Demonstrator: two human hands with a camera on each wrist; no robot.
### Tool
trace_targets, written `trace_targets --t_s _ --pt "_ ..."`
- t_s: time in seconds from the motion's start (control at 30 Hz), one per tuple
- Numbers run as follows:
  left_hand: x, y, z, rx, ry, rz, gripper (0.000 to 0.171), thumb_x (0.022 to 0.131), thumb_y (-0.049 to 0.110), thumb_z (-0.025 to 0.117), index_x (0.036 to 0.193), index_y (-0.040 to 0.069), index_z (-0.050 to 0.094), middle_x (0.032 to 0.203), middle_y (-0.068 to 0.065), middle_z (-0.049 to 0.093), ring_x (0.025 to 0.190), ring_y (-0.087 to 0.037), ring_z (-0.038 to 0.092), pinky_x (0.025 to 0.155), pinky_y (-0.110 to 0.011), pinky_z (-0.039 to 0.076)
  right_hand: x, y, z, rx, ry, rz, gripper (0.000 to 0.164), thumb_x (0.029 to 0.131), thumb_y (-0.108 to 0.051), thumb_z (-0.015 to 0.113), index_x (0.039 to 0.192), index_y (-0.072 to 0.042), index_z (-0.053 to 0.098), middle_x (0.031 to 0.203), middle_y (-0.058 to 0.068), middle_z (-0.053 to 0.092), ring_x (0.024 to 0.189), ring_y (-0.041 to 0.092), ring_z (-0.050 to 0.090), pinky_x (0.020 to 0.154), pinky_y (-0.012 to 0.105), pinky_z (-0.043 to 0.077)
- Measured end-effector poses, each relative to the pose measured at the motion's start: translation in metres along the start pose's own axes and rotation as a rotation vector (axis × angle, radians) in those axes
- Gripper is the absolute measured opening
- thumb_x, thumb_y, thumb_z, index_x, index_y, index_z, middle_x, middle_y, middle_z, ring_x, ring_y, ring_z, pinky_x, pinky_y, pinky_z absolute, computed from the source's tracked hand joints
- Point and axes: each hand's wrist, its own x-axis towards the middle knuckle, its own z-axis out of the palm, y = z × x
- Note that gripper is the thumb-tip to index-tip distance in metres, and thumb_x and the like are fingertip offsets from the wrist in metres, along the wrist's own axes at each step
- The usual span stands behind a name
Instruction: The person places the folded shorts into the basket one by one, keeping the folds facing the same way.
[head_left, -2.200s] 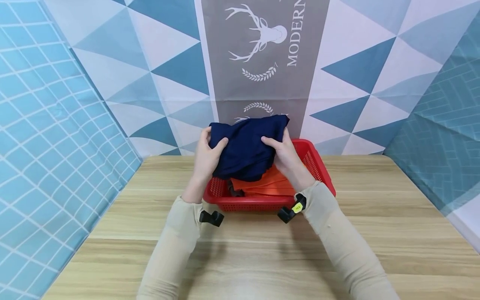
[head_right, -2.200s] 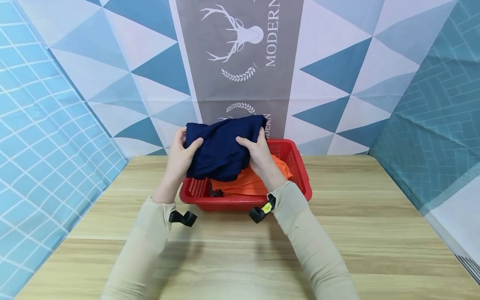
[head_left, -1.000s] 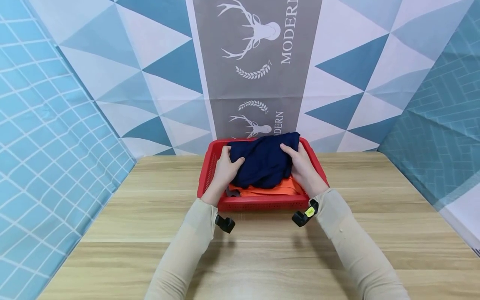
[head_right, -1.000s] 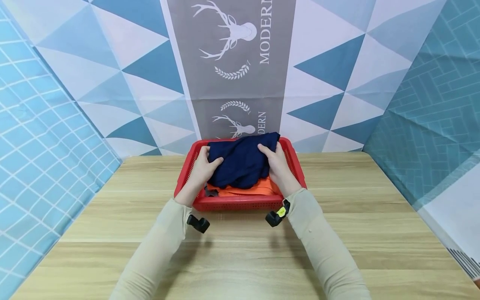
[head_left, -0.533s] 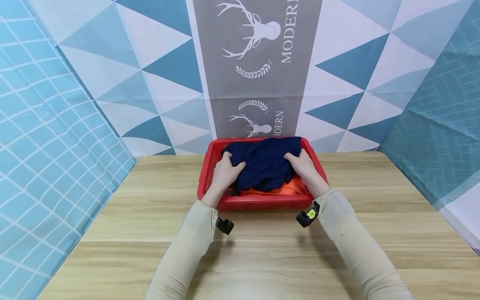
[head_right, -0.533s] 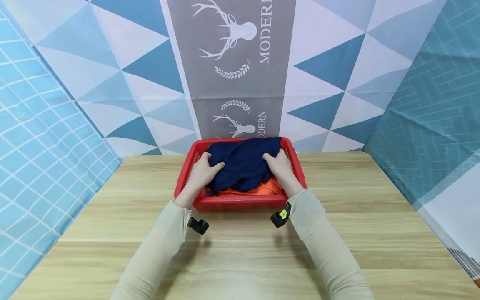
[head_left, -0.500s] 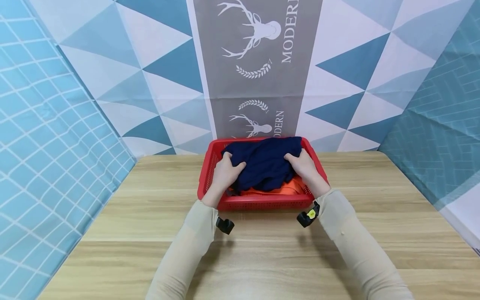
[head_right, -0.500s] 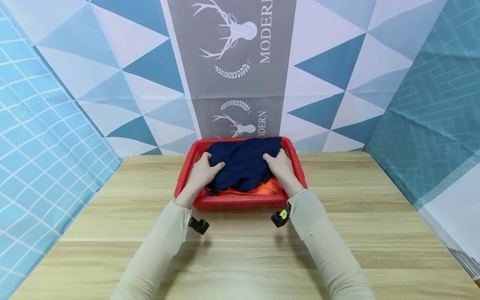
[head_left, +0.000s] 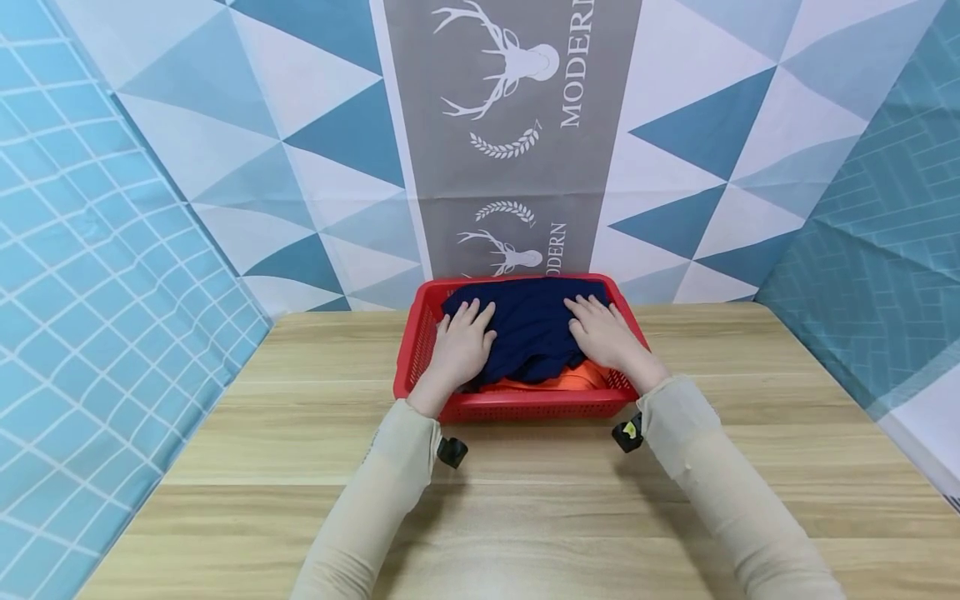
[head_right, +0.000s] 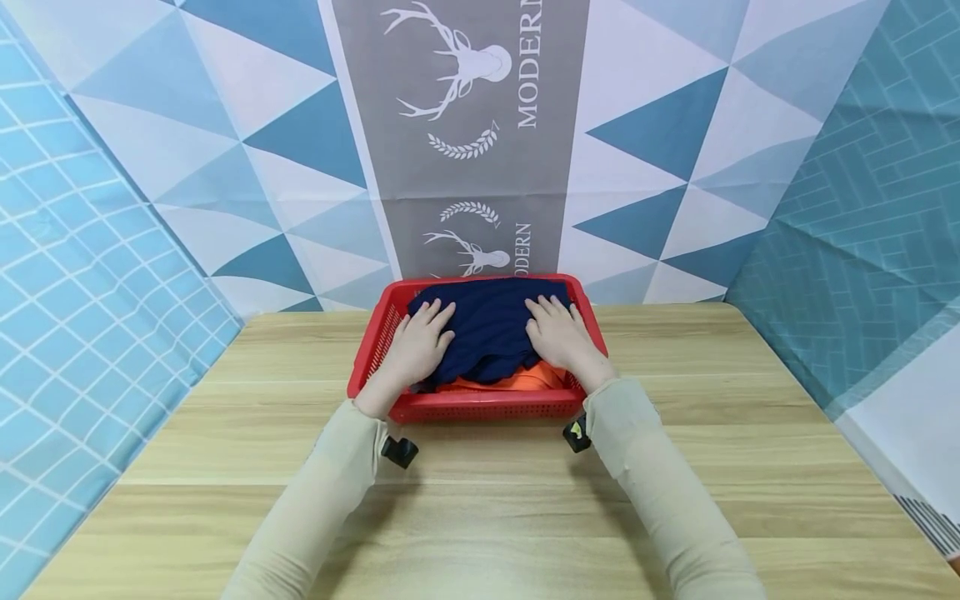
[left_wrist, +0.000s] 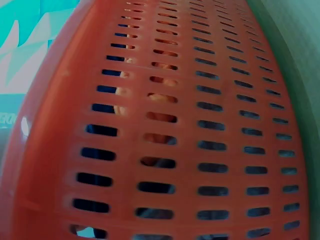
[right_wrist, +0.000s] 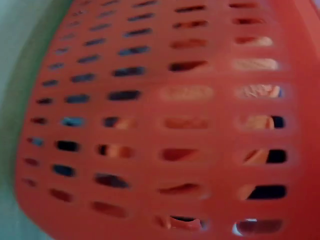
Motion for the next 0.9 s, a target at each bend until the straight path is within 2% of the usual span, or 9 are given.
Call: trace_targets --t_s 0.17,0.4,0.53,0.7,0.9 --pt "0.002 -0.005 0.004 -0.027 -0.104 -0.023 0.046 0.099 0.030 0.035 0.143 0.019 0.031 0.145 -0.012 0.032 0.134 -0.028 0.028 0.107 -0.050 0.024 -0.003 0.002 0.006 0.084 -0.062 0.012 0.051 0.098 -0.025 0.024 0.144 -0.002 0.021 0.148 0.021 0.020 0.136 0.038 0.016 0.110 0.050 0.013" --pt "0.000 -0.007 0.003 -0.009 -0.185 -0.023 0.046 0.099 0.030 0.031 0.144 0.020 0.028 0.146 -0.013 0.029 0.134 -0.029 0.027 0.106 -0.050 0.024 -0.001 0.001 0.005 0.144 -0.130 0.017 0.051 0.099 -0.026 0.025 0.143 -0.002 0.022 0.146 0.021 0.024 0.135 0.037 0.021 0.109 0.050 0.016" --pt "-0.001 -0.008 0.002 0.005 -0.196 -0.011 0.046 0.099 0.030 0.031 0.144 0.020 0.027 0.147 -0.013 0.028 0.135 -0.029 0.026 0.107 -0.050 0.023 -0.002 -0.001 0.006 0.161 -0.151 0.019 0.051 0.099 -0.026 0.024 0.143 -0.002 0.021 0.146 0.022 0.024 0.135 0.037 0.020 0.109 0.051 0.016" --pt "-0.002 -0.011 0.000 -0.039 -0.190 -0.001 0.047 0.099 0.031 0.032 0.144 0.019 0.026 0.148 -0.012 0.025 0.136 -0.029 0.024 0.107 -0.051 0.022 -0.005 0.002 0.004 0.202 -0.140 0.003 0.052 0.099 -0.029 0.026 0.144 -0.002 0.020 0.147 0.022 0.022 0.135 0.038 0.019 0.109 0.051 0.016" --pt "-0.004 -0.020 -0.007 -0.058 -0.213 0.082 0.052 0.097 0.033 0.038 0.145 0.016 0.025 0.149 -0.015 0.021 0.136 -0.030 0.022 0.108 -0.050 0.019 -0.012 0.009 -0.008 0.204 -0.120 -0.015 0.053 0.098 -0.030 0.036 0.142 -0.003 0.026 0.144 0.024 0.028 0.132 0.039 0.026 0.106 0.053 0.021"
